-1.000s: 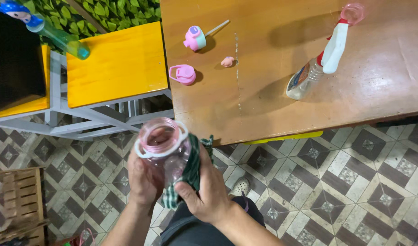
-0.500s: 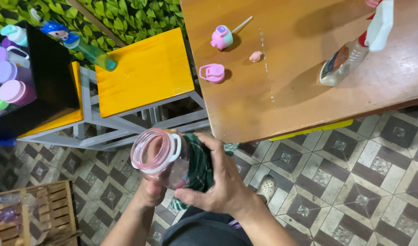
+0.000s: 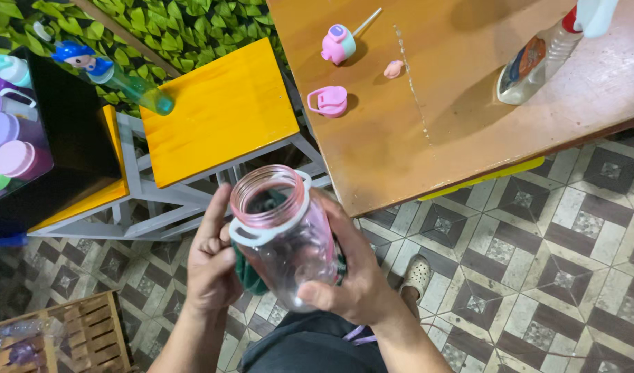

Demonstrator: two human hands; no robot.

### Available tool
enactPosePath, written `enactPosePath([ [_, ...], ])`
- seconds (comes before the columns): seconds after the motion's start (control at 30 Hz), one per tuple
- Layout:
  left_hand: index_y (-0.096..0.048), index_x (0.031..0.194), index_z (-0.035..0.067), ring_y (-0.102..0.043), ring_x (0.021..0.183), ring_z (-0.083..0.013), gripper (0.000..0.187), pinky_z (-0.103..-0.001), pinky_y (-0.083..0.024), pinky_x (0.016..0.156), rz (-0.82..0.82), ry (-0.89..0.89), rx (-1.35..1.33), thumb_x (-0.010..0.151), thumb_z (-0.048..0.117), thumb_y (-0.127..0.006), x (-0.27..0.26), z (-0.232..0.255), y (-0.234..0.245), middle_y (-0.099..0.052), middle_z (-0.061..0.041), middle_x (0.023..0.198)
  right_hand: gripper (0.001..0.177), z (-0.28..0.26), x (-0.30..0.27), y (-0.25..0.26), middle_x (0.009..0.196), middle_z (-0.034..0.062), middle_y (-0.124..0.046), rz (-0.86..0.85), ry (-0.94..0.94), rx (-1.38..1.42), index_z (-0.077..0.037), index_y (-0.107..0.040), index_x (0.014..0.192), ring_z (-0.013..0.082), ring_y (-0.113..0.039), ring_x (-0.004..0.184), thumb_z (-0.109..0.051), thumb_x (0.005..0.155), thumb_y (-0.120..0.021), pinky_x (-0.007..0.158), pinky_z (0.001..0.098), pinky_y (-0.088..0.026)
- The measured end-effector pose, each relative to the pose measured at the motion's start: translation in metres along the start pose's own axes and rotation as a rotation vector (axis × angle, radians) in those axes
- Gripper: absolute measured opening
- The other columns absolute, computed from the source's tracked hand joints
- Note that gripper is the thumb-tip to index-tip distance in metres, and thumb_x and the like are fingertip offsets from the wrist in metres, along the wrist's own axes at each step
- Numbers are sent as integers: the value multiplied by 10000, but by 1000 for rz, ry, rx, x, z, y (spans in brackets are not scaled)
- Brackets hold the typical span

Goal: The person wipes a small pink and teal container with a green cloth, then wipes a clear plastic bottle with a pink lid. They reassemble the bottle with its lid and place it on a yellow table.

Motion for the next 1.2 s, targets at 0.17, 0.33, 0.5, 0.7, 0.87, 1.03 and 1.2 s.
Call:
enactPosePath([
  [0.17, -265, 1579, 81, -422, 1449, -236, 1004, -460, -354, 1204, -127, -142, -27, 877, 639, -716, 13, -40, -29, -389, -115, 1583, 958, -10, 9, 8, 1481, 204, -553, -34, 16, -337, 26, -422, 1511, 350, -592, 1393, -433, 767, -814, 1178, 444, -489],
  [0.33, -320, 1560, 18, -423, 1434, -336, 976, -515, -355, 1211, 145, 98, -300, 943, 757, -477, 5, -64, -42, -422, -200, 1579, 1009, -29, 16, 16, 1334, 241, -515, 128, 207, -1102, 29, -442, 1352, 443, -525, 1280, -442, 568, -867, 1109, 514, -332],
  [0.5, -192, 1669, 11, -295, 1591, -308, 1010, -461, -246, 1312, 33, -73, -253, 1010, 747, -399, -10, -55, -96, -239, -186, 1726, 927, -26, 15, 49, 1349, 193, -536, 246, 327, -1113, -22, -351, 1440, 383, -566, 1268, -329, 712, -836, 1149, 493, -322],
  [0.7, -7, 1565, 78, -329, 1514, -393, 880, -579, -333, 1245, 91, -357, 221, 1029, 527, -542, 21, -35, -118, -154, -227, 1672, 1015, -13, -8, 68, 1501, 249, -496, 13, 176, -645, 13, -197, 1546, 383, -563, 1403, -493, 868, -756, 1189, 462, -459],
  [0.87, 34, 1676, 51, -362, 1557, -347, 914, -500, -289, 1307, 153, -306, 403, 1084, 486, -511, 13, -60, -140, -296, -231, 1669, 1057, -3, -8, 80, 1490, 228, -517, 86, 88, -333, -5, -199, 1601, 319, -574, 1402, -688, 952, -679, 1219, 433, -462],
  [1.03, -12, 1669, 34, -426, 1518, -338, 825, -469, -330, 1293, 161, -239, 411, 1110, 477, -427, 9, -67, -126, -347, -228, 1639, 914, -5, -13, 79, 1494, 227, -555, 135, 48, -517, -1, -188, 1603, 328, -642, 1376, -611, 1037, -567, 1140, 402, -532],
  [1.2, -169, 1648, 38, -485, 1435, -347, 804, -499, -423, 1206, 247, -277, 66, 1075, 476, -523, 8, -36, -80, -402, -237, 1617, 868, -4, -17, 42, 1334, 190, -633, -10, 67, -781, -57, -284, 1552, 338, -720, 1123, -558, 954, -665, 906, 399, -600],
])
Point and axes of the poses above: each hand's wrist, its own x-axis towards the middle knuckle, its own y-axis out of the back of the hand, z = x × y, the point moved 3 cm from there along x, towards the middle knuckle
